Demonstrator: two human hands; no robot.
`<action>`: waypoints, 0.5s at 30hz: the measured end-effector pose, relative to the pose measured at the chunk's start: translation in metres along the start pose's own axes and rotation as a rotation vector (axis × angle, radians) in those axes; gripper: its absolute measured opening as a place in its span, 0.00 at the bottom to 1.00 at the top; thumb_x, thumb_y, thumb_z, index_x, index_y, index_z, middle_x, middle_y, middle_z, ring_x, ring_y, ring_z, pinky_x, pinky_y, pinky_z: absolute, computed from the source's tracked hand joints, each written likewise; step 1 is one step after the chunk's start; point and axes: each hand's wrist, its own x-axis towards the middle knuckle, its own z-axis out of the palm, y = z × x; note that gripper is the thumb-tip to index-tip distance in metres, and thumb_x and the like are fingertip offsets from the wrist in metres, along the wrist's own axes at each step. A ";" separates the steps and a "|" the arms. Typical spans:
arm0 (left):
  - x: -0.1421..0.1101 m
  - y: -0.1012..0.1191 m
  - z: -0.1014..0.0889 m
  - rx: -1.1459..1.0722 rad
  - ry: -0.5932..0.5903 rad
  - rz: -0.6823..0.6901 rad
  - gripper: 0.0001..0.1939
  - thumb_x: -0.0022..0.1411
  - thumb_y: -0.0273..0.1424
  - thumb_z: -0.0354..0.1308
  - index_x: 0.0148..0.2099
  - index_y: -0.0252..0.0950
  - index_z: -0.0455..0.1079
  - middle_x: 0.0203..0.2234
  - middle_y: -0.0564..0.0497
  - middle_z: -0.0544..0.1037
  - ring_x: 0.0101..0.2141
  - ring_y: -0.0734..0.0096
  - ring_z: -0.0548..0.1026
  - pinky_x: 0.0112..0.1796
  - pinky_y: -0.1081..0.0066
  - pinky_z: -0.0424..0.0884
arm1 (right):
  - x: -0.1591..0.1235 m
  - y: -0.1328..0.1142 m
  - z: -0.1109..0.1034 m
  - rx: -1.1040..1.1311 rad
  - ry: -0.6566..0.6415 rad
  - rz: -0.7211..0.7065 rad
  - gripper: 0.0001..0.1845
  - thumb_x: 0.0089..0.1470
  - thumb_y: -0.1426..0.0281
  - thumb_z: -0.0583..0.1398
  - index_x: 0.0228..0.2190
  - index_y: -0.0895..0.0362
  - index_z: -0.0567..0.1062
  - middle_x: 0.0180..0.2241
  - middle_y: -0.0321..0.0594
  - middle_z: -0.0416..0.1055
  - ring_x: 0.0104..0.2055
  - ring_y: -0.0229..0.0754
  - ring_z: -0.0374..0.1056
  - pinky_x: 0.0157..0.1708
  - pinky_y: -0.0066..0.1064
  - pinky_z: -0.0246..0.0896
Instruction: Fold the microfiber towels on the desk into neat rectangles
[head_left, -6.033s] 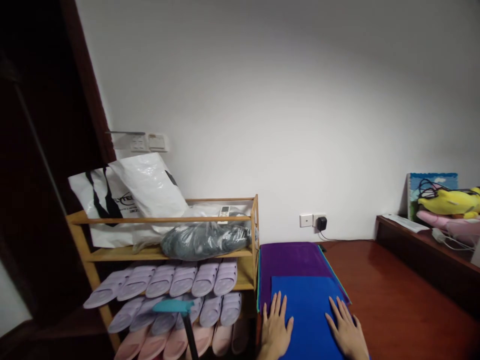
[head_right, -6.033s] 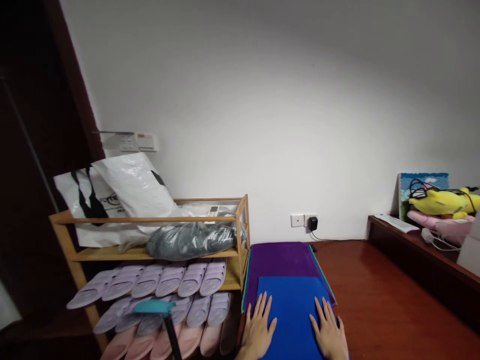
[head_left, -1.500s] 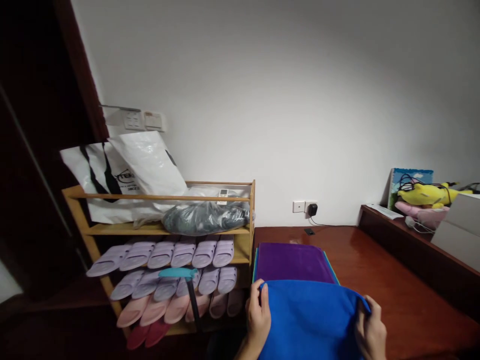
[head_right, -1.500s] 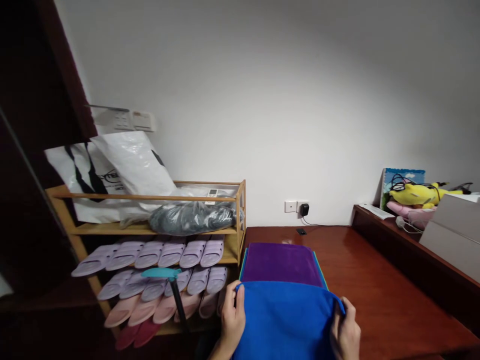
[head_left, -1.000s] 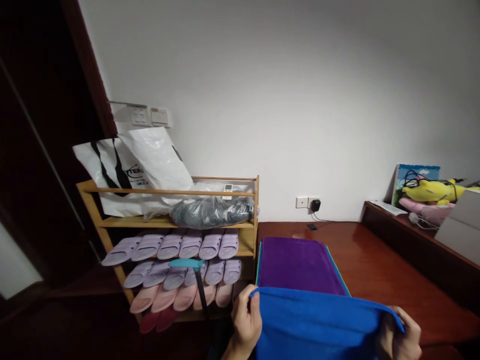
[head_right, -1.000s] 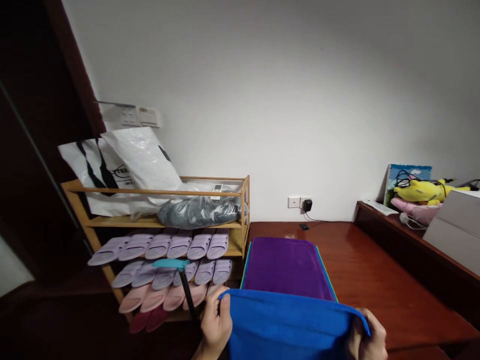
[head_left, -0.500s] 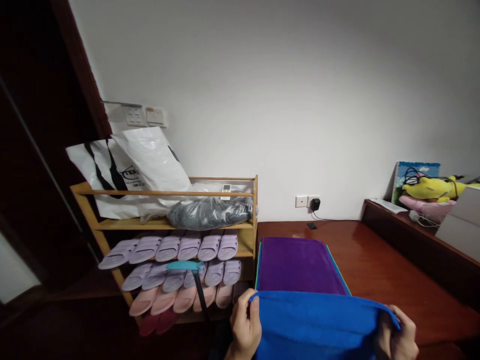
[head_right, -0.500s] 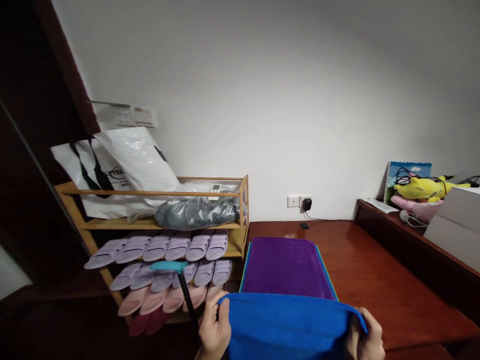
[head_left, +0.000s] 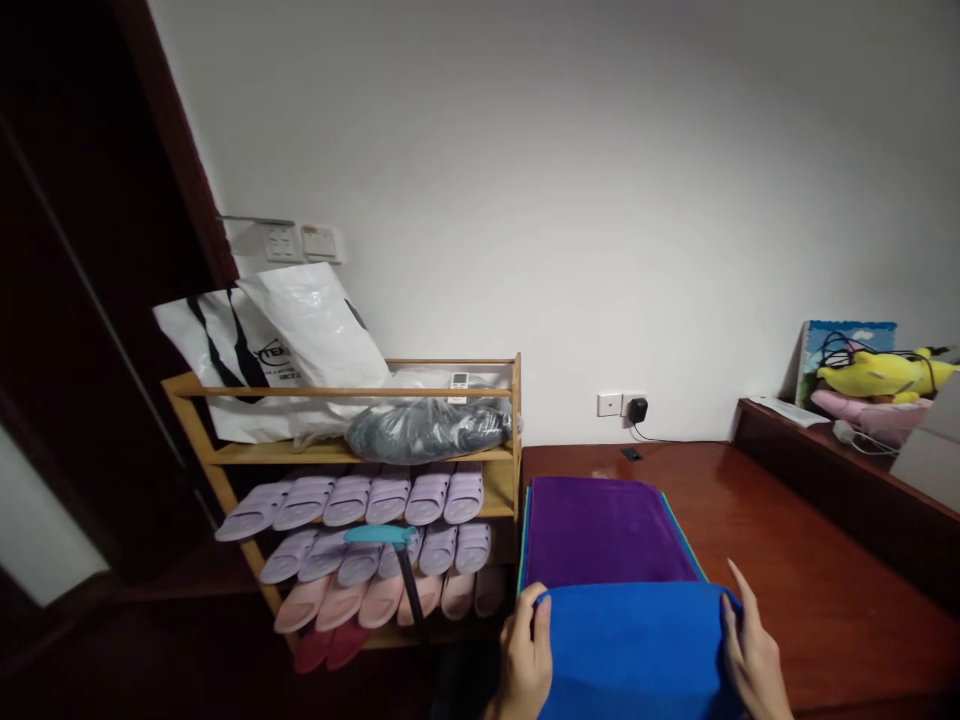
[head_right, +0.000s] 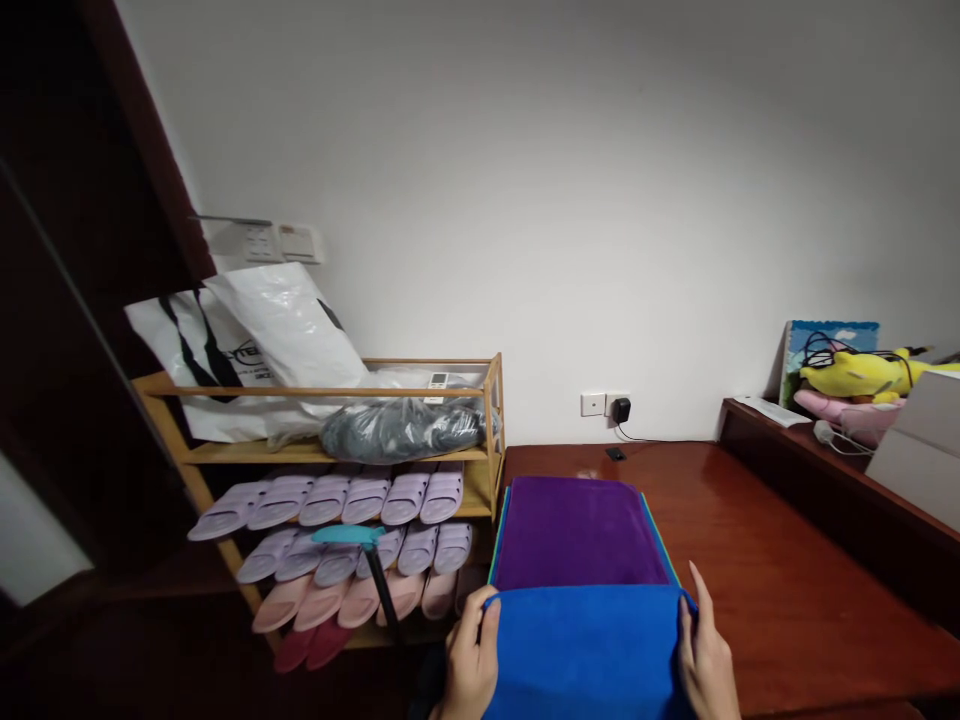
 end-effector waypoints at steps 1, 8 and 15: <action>-0.001 -0.001 0.002 -0.013 -0.023 -0.038 0.14 0.65 0.37 0.46 0.42 0.37 0.70 0.30 0.47 0.79 0.31 0.67 0.78 0.33 0.73 0.74 | 0.001 0.003 0.003 0.010 -0.008 -0.001 0.36 0.56 0.48 0.44 0.61 0.53 0.50 0.20 0.34 0.72 0.22 0.47 0.71 0.25 0.35 0.66; -0.001 -0.023 0.004 -0.047 0.054 -0.149 0.17 0.63 0.44 0.47 0.40 0.38 0.71 0.29 0.48 0.79 0.30 0.66 0.78 0.31 0.73 0.74 | -0.006 0.004 0.005 0.088 0.118 -0.079 0.30 0.52 0.45 0.46 0.44 0.52 0.70 0.40 0.41 0.76 0.40 0.46 0.73 0.36 0.31 0.69; 0.007 -0.045 -0.002 -0.075 0.218 -0.331 0.28 0.54 0.57 0.50 0.35 0.36 0.71 0.30 0.45 0.79 0.34 0.60 0.78 0.34 0.68 0.75 | -0.031 -0.007 0.009 0.133 0.182 -0.117 0.30 0.49 0.42 0.47 0.35 0.52 0.71 0.32 0.42 0.77 0.33 0.44 0.74 0.33 0.30 0.69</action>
